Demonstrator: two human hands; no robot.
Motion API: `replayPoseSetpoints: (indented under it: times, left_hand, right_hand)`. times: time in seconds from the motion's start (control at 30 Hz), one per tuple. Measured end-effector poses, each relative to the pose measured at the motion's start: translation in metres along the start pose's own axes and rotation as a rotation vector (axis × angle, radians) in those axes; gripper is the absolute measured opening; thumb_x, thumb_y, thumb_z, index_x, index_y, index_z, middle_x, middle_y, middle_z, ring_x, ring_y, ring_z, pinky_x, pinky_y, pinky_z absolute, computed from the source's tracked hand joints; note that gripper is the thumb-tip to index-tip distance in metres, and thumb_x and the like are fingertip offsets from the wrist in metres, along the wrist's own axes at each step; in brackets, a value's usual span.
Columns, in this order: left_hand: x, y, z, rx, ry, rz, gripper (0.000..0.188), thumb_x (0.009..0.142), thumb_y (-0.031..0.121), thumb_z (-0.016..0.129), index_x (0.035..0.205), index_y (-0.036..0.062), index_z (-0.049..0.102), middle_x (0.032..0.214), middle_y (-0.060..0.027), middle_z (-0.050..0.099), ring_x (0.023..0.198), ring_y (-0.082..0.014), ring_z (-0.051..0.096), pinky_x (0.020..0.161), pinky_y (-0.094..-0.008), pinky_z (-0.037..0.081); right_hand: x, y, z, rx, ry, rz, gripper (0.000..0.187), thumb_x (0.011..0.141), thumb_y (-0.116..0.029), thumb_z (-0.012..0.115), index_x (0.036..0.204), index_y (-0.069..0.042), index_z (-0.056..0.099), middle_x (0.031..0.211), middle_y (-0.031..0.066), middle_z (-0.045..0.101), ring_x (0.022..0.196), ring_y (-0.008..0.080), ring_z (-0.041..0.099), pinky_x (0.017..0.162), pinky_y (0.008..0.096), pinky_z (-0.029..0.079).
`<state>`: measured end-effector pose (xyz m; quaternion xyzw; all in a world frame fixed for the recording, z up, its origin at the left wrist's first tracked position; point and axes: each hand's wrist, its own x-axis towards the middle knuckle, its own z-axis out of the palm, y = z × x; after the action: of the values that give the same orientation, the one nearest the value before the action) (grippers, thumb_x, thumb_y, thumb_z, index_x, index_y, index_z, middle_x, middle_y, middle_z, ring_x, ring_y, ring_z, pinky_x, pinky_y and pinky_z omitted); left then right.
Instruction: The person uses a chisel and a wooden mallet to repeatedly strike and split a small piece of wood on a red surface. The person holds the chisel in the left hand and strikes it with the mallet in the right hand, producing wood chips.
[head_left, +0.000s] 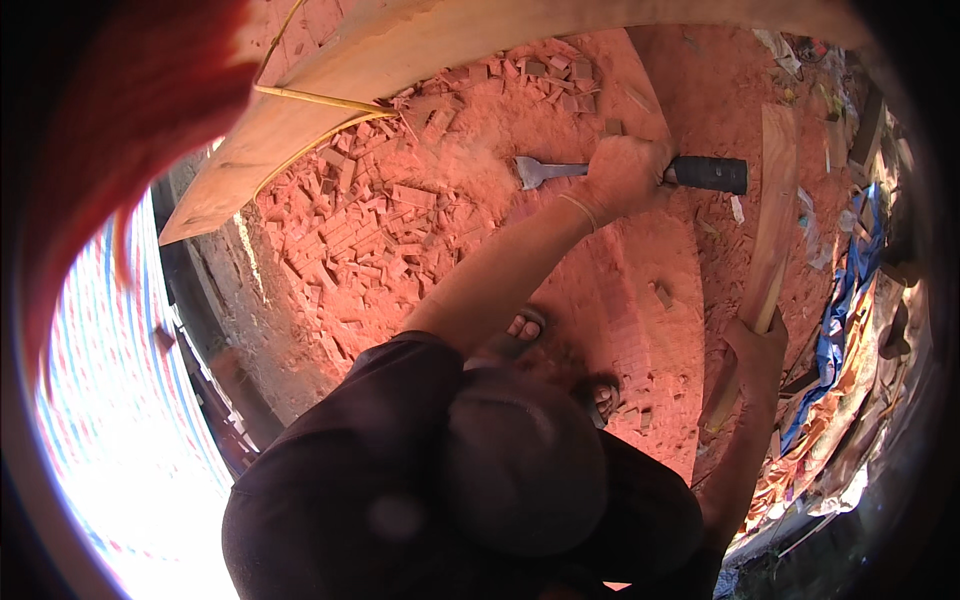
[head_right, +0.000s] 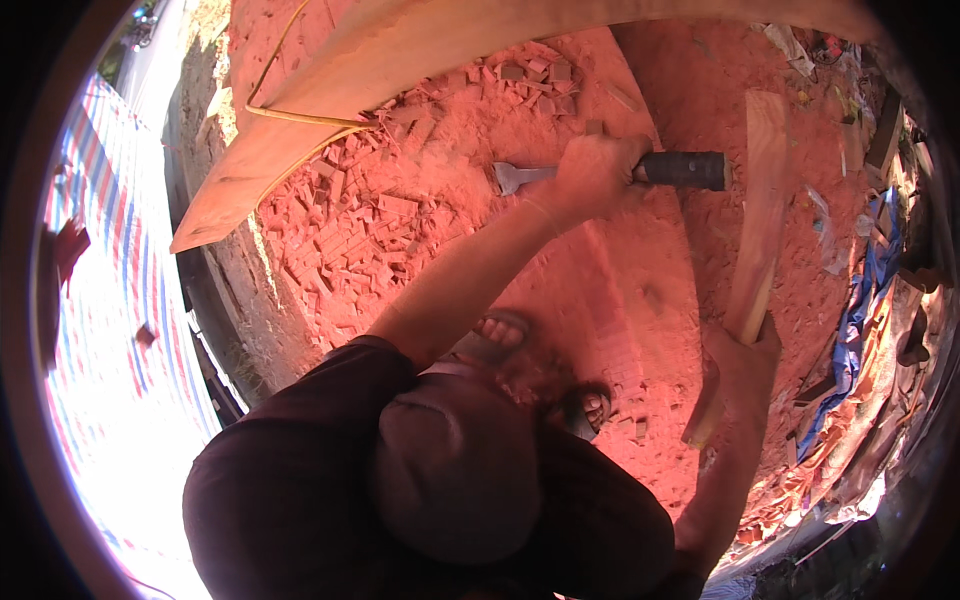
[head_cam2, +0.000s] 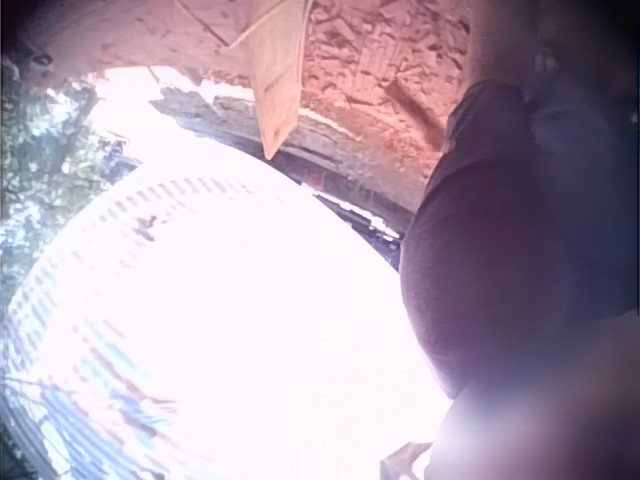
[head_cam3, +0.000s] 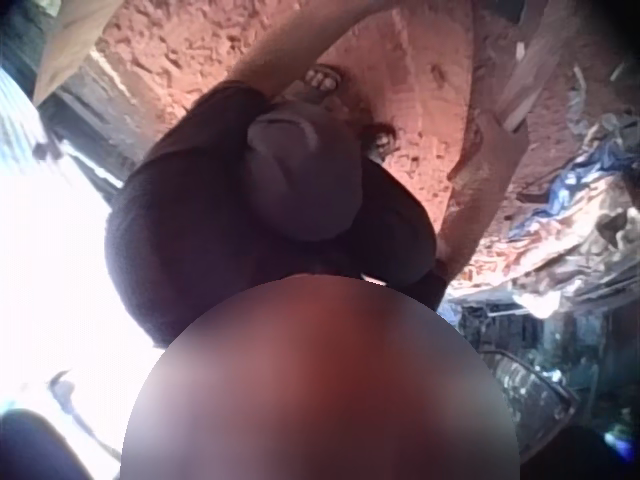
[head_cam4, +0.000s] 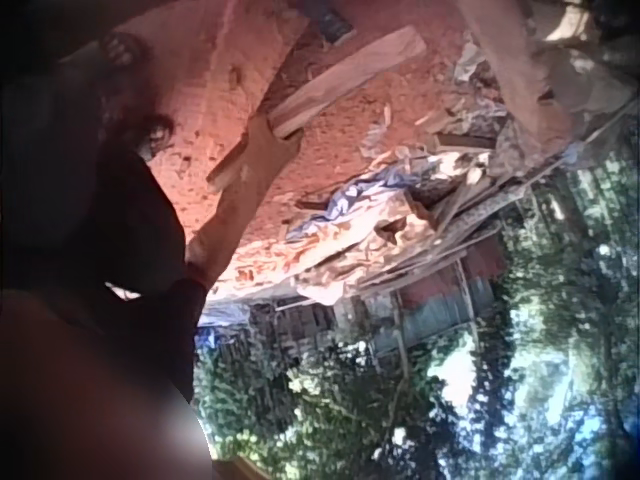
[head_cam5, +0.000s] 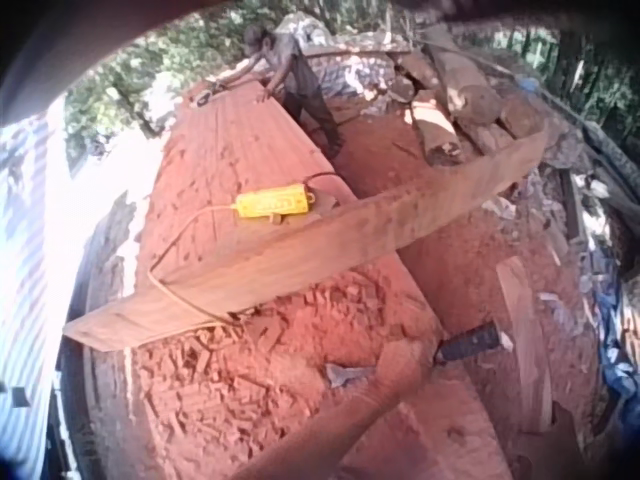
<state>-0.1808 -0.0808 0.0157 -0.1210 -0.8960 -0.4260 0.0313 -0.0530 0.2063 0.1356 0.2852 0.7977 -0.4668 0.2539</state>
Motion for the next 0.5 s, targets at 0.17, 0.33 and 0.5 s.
replayPoseSetpoints:
  times: [0.17, 0.33, 0.5]
  left_hand:
    - [-0.004, -0.002, -0.007, -0.041, 0.029, 0.018, 0.019, 0.068, 0.023, 0.077, 0.077, 0.0131, 0.064, 0.068, -0.0091, 0.066, 0.069, -0.0388, 0.063, 0.062, -0.0478, 0.054]
    - [-0.001, 0.001, -0.004, -0.054, 0.061, 0.009, 0.018, 0.068, 0.020, 0.078, 0.076, 0.0133, 0.064, 0.068, -0.0096, 0.065, 0.069, -0.0387, 0.063, 0.063, -0.0474, 0.054]
    - [-0.008, -0.002, -0.015, -0.059, -0.027, -0.028, 0.017, 0.069, 0.019, 0.078, 0.076, 0.0128, 0.064, 0.067, -0.0096, 0.065, 0.069, -0.0372, 0.064, 0.064, -0.0461, 0.055]
  right_hand:
    - [-0.028, -0.075, -0.078, 0.589, 0.382, -0.216, 0.030, 0.090, -0.025, 0.073, 0.104, -0.002, 0.059, 0.090, 0.0051, 0.060, 0.081, 0.0147, 0.058, 0.071, 0.0293, 0.050]
    - [-0.013, -0.134, -0.015, 0.642, 0.468, -0.313, 0.025, 0.089, -0.019, 0.069, 0.102, 0.000, 0.058, 0.081, 0.0054, 0.060, 0.074, 0.0159, 0.059, 0.067, 0.0306, 0.050]
    - [-0.012, -0.011, 0.014, -0.119, 0.042, -0.024, 0.030, 0.078, -0.008, 0.070, 0.103, 0.005, 0.060, 0.075, 0.0073, 0.062, 0.063, 0.0158, 0.061, 0.056, 0.0303, 0.049]
